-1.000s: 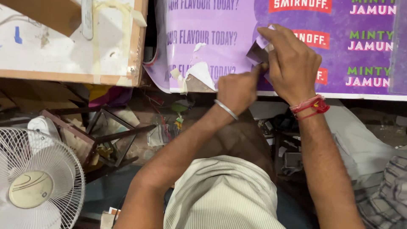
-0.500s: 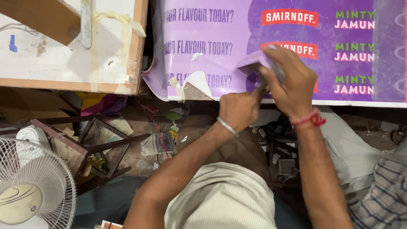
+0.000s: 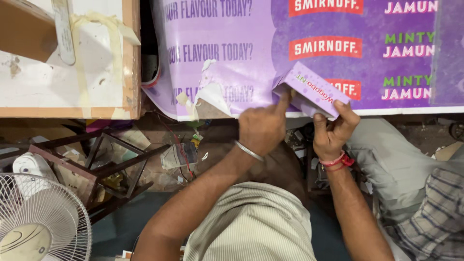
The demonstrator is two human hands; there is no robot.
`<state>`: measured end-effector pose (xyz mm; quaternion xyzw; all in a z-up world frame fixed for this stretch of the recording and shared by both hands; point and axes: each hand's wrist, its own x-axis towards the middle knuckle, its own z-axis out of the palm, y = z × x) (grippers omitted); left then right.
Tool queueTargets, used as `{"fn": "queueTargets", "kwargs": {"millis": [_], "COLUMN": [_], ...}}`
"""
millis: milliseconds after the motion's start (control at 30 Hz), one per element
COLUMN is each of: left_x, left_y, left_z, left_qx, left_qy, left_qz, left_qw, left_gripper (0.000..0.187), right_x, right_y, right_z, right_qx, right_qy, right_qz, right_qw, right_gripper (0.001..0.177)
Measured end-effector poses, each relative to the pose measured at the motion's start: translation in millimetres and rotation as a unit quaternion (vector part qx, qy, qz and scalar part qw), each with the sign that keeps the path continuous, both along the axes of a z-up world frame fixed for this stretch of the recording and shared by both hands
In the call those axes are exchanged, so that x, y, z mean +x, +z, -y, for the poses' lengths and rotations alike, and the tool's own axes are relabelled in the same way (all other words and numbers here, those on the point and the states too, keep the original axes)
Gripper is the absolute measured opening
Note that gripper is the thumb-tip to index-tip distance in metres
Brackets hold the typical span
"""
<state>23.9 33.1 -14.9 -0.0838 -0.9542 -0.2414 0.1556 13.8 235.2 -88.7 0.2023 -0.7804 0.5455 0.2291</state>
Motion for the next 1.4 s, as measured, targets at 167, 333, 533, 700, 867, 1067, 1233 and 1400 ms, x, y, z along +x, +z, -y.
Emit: {"fn": "queueTargets", "kwargs": {"millis": [167, 333, 533, 700, 867, 1067, 1233, 1400], "left_x": [8.2, 12.4, -1.1, 0.7, 21.0, 22.3, 13.6, -4.6], "left_y": [5.9, 2.1, 13.3, 12.9, 3.4, 8.2, 19.0, 30.2], "left_z": [-34.0, -32.1, 19.9, 36.9, -21.8, -23.4, 8.8, 38.0], "left_qx": [0.037, 0.021, -0.065, -0.080, -0.049, -0.053, -0.102, -0.149], "left_qy": [-0.041, -0.055, -0.041, -0.020, -0.030, -0.058, -0.073, -0.013], "left_qz": [-0.005, 0.024, 0.057, 0.052, 0.058, 0.059, 0.075, 0.112], "left_qw": [0.998, 0.998, 0.995, 0.995, 0.997, 0.995, 0.989, 0.982], "left_gripper": [0.051, 0.048, 0.052, 0.043, 0.059, 0.059, 0.049, 0.045], "right_x": [-10.0, -6.2, -4.0, -3.5, 1.1, -0.4, 2.1, 2.9], "right_y": [10.4, 6.5, 19.1, 28.7, 28.5, 38.9, 39.8, 40.0], "right_z": [-7.6, -5.9, 1.8, 15.3, 16.3, 14.6, 11.4, 8.0], "right_qx": [-0.041, -0.007, 0.030, 0.029, 0.003, -0.008, 0.005, 0.025], "right_qy": [0.075, 0.044, 0.025, 0.011, 0.033, 0.035, 0.039, 0.050], "right_qz": [0.043, 0.020, -0.010, 0.023, 0.036, 0.043, 0.045, 0.044], "right_qw": [0.995, 0.999, 0.999, 0.999, 0.999, 0.998, 0.998, 0.997], "right_gripper": [0.047, 0.048, 0.050, 0.050, 0.051, 0.051, 0.052, 0.053]}}
